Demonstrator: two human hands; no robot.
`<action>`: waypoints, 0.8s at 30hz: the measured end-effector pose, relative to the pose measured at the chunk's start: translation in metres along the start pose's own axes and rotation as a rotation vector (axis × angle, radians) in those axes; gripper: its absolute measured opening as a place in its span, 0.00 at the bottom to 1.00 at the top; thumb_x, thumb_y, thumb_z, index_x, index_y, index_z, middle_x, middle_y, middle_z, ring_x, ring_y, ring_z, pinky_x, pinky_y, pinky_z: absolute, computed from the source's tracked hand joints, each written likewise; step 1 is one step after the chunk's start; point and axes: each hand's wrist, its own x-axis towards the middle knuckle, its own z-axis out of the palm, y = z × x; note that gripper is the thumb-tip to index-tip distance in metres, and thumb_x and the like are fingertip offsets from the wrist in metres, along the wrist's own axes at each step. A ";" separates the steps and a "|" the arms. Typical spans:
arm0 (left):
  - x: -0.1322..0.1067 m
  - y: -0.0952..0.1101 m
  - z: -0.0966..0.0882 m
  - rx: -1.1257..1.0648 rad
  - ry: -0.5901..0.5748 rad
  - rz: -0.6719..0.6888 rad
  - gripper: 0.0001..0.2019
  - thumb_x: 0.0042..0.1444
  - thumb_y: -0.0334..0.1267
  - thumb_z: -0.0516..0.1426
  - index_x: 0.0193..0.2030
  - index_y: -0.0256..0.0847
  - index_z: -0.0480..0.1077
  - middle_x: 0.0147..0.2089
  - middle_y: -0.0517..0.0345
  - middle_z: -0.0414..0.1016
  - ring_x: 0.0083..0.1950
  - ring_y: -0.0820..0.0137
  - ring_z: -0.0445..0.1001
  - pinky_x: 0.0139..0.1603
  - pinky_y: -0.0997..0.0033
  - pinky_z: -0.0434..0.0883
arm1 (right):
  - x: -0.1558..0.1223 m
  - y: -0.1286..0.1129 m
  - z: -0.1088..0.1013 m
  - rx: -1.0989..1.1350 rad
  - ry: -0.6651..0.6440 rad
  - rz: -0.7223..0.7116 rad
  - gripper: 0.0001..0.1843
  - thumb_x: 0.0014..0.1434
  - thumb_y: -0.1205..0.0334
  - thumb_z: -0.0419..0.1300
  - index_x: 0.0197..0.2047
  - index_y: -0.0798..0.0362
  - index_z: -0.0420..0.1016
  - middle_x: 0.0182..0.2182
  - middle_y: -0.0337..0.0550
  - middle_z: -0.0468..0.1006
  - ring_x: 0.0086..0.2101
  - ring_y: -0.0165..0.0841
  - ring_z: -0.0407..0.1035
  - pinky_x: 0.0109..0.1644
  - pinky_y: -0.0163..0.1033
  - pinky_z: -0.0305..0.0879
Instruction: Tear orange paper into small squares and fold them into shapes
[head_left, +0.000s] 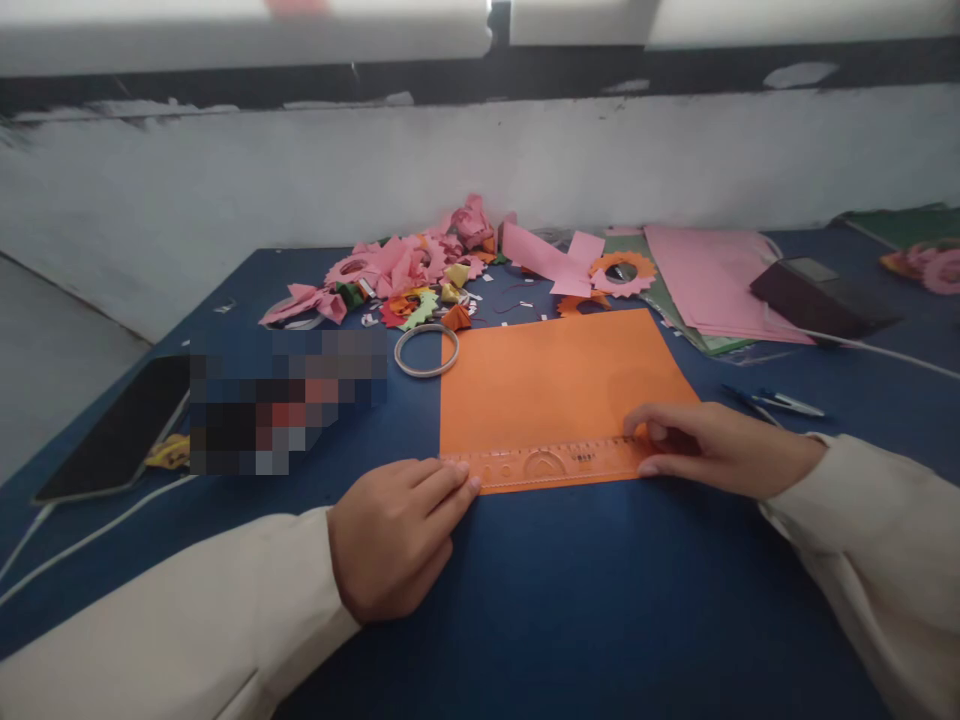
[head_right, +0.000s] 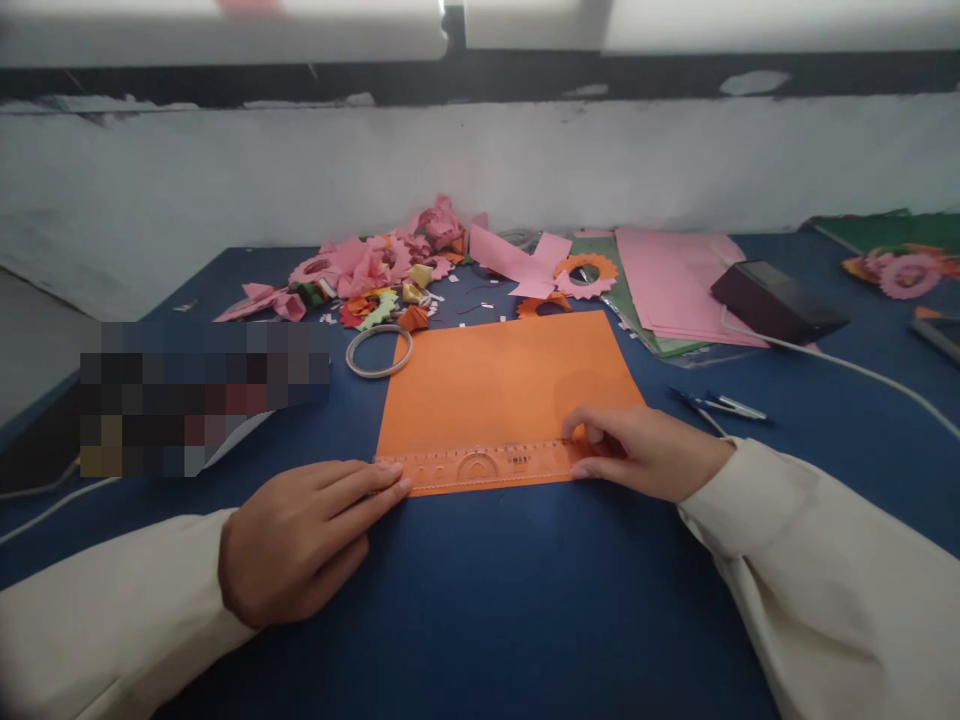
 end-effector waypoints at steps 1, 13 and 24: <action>0.000 0.001 0.000 0.012 -0.010 0.001 0.18 0.55 0.27 0.46 0.48 0.27 0.71 0.46 0.43 0.76 0.43 0.59 0.75 0.40 0.58 0.76 | 0.000 0.000 0.000 0.001 0.003 -0.001 0.17 0.58 0.49 0.53 0.43 0.53 0.66 0.26 0.37 0.64 0.23 0.27 0.60 0.26 0.33 0.57; -0.003 0.006 -0.001 0.048 -0.019 -0.010 0.18 0.55 0.26 0.46 0.49 0.26 0.71 0.48 0.43 0.75 0.47 0.58 0.75 0.42 0.59 0.77 | -0.001 0.003 0.001 0.015 0.016 -0.001 0.17 0.58 0.47 0.53 0.43 0.51 0.66 0.27 0.37 0.65 0.23 0.28 0.61 0.27 0.34 0.59; -0.002 0.006 0.000 0.043 -0.014 -0.021 0.18 0.55 0.26 0.47 0.48 0.26 0.71 0.47 0.43 0.76 0.46 0.58 0.75 0.41 0.61 0.76 | -0.003 0.003 0.001 0.006 -0.005 0.005 0.21 0.58 0.45 0.53 0.48 0.51 0.65 0.26 0.37 0.66 0.23 0.28 0.61 0.27 0.36 0.61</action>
